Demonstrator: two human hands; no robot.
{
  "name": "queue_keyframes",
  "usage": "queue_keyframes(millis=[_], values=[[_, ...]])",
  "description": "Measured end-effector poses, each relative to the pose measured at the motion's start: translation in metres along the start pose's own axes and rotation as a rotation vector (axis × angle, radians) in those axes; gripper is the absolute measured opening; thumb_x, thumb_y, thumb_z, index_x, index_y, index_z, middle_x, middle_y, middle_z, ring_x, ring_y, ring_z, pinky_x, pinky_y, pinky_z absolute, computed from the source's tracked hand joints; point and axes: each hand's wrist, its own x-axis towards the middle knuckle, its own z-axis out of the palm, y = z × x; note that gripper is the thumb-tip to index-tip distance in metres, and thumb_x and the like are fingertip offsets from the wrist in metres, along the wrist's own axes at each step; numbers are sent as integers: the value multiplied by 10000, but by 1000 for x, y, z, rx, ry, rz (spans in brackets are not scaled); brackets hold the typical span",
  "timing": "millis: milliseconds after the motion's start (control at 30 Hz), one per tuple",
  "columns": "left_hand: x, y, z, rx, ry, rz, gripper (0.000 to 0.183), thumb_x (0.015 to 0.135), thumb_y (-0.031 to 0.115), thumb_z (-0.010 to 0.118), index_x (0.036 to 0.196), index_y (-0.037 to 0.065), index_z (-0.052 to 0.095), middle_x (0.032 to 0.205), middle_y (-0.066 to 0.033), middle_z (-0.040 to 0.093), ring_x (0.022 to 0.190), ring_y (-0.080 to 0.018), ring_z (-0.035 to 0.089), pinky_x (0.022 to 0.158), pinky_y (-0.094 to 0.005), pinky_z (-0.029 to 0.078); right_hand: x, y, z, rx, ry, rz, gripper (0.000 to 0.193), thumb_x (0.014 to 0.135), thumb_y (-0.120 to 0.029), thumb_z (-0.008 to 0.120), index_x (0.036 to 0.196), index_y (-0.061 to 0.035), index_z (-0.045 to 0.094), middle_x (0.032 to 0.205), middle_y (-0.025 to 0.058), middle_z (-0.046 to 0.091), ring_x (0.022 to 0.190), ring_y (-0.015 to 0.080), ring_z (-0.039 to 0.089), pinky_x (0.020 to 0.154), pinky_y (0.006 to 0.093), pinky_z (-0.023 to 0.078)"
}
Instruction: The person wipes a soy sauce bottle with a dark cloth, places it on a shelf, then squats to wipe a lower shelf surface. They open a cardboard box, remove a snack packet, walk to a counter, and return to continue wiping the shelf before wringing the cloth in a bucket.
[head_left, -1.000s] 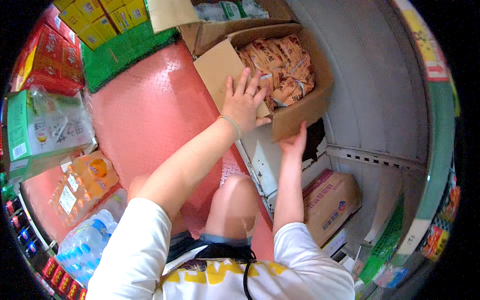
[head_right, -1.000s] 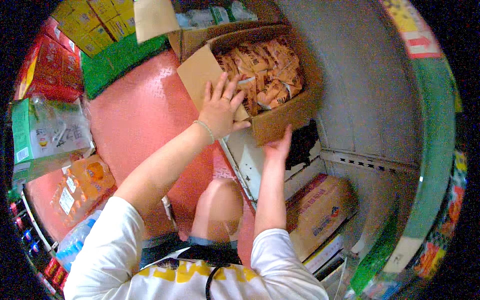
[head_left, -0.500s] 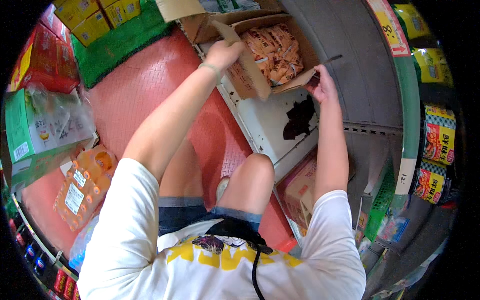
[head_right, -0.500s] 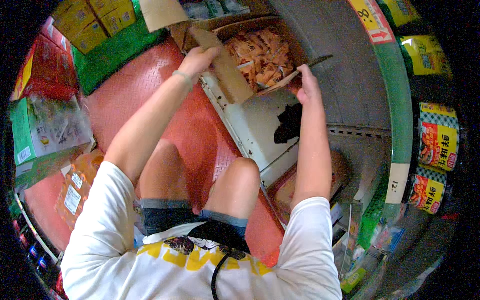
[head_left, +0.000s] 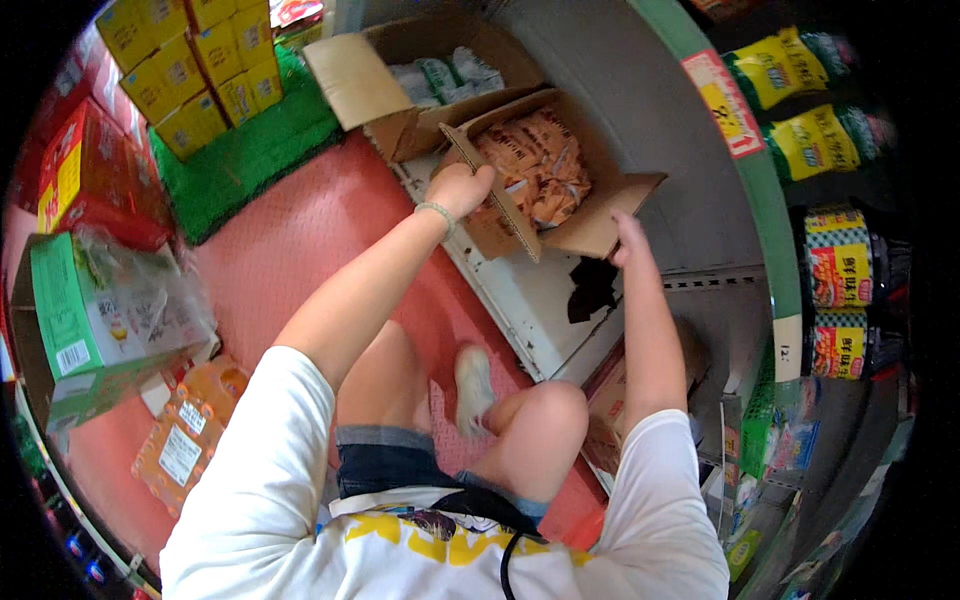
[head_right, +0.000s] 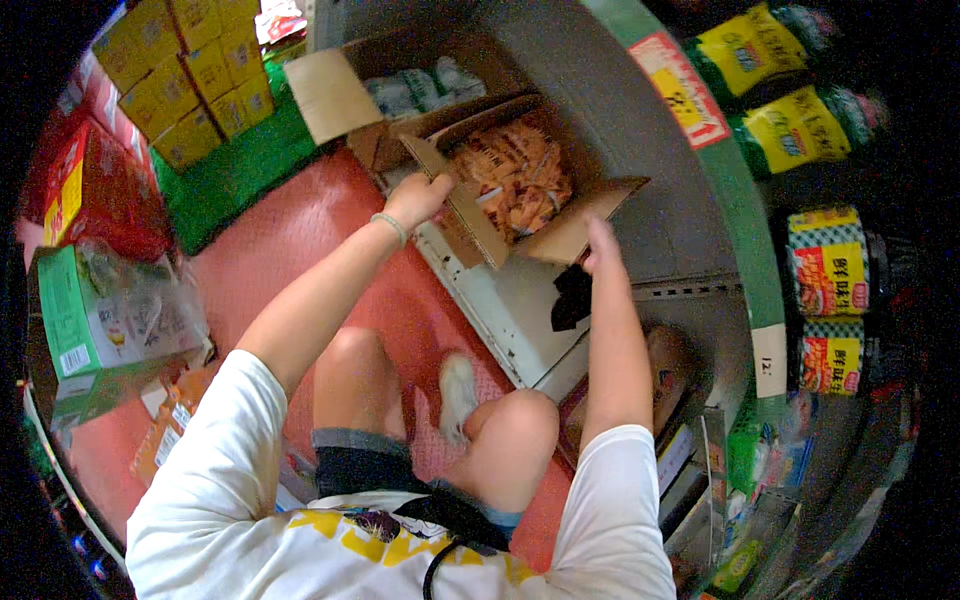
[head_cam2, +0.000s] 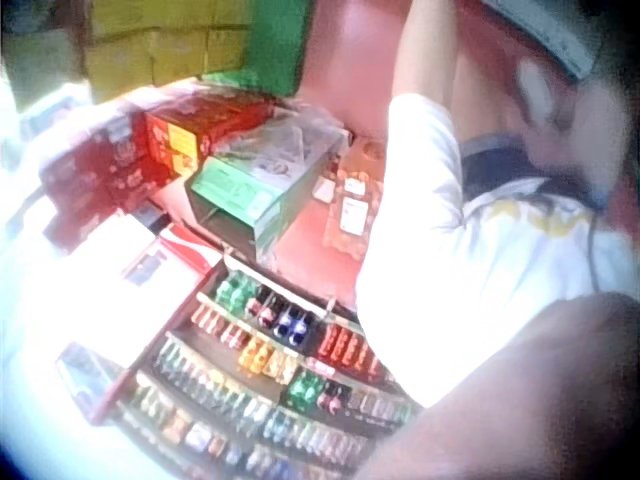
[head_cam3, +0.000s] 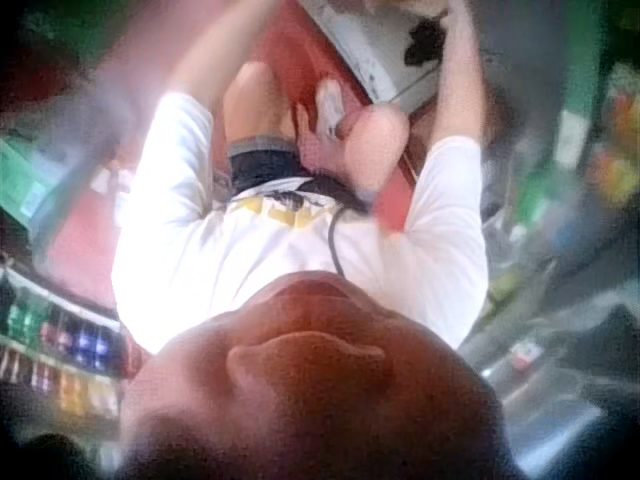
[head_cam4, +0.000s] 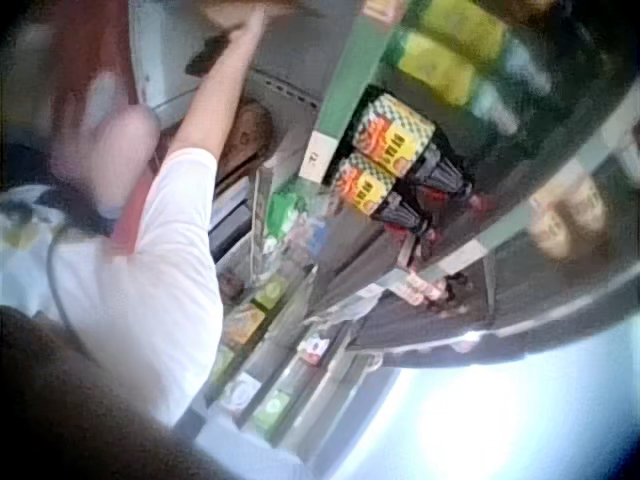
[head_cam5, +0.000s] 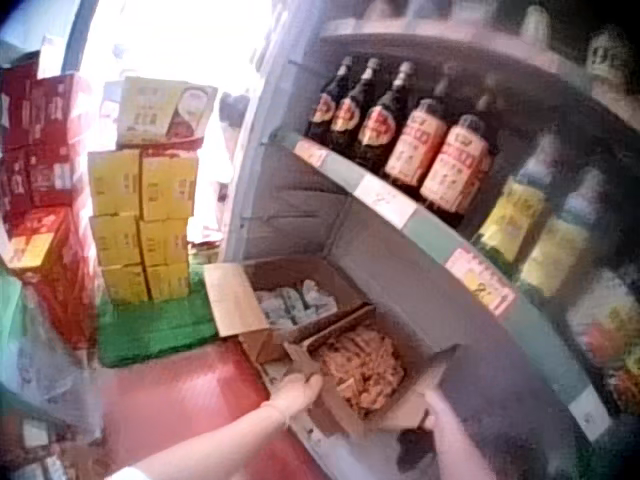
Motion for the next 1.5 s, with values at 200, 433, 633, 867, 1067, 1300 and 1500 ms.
queue_keyframes(millis=[200,433,633,867,1067,1300,1500], values=[[14,22,0,260,200,116,497,790,382,471,754,-101,581,735,-226,601,697,-295,606,681,-414,454,-20,11,-4,161,-2,-94,399,840,-186,536,1169,11,427,1136,154,511,1025,309,533,824,480,479],[-19,80,-40,283,68,12,493,819,366,435,890,-92,607,871,-234,622,807,-320,617,766,-379,459,-65,20,-10,302,-45,-52,361,825,-193,565,1121,-8,472,1078,132,547,1003,271,554,814,424,498],[-72,41,-95,187,13,13,321,849,314,476,782,20,586,603,-15,466,517,-101,385,473,-249,324,-151,60,35,177,-228,-24,332,825,-130,586,1123,-15,495,1111,101,544,1021,193,552,801,359,507],[-101,2,-107,-13,179,-142,310,847,292,482,769,13,589,641,-23,515,520,-117,448,471,-254,363,-138,-39,0,-217,-485,-619,304,935,-279,436,995,-28,597,733,78,628,657,138,617,675,276,506],[-106,-24,-97,-283,279,-158,341,890,307,488,1031,12,586,922,5,599,788,-86,527,661,-228,406,48,-27,-35,-1054,-109,-789,608,809,-386,627,1226,22,456,1150,183,552,1059,249,533,930,339,393],[-127,-48,-82,-252,144,-381,400,893,321,544,1163,26,529,1048,-26,591,953,-123,543,839,-258,419,134,-14,26,-1500,-300,-235,990,682,-683,569,1366,-20,300,1380,223,331,1283,315,337,1039,370,291],[-128,-30,-67,-434,187,-195,339,865,297,572,1043,10,586,891,-24,616,761,-107,570,660,-249,465,176,20,2,-1035,-447,-354,491,860,-266,550,1255,6,445,1207,127,539,1074,237,522,918,336,401]])
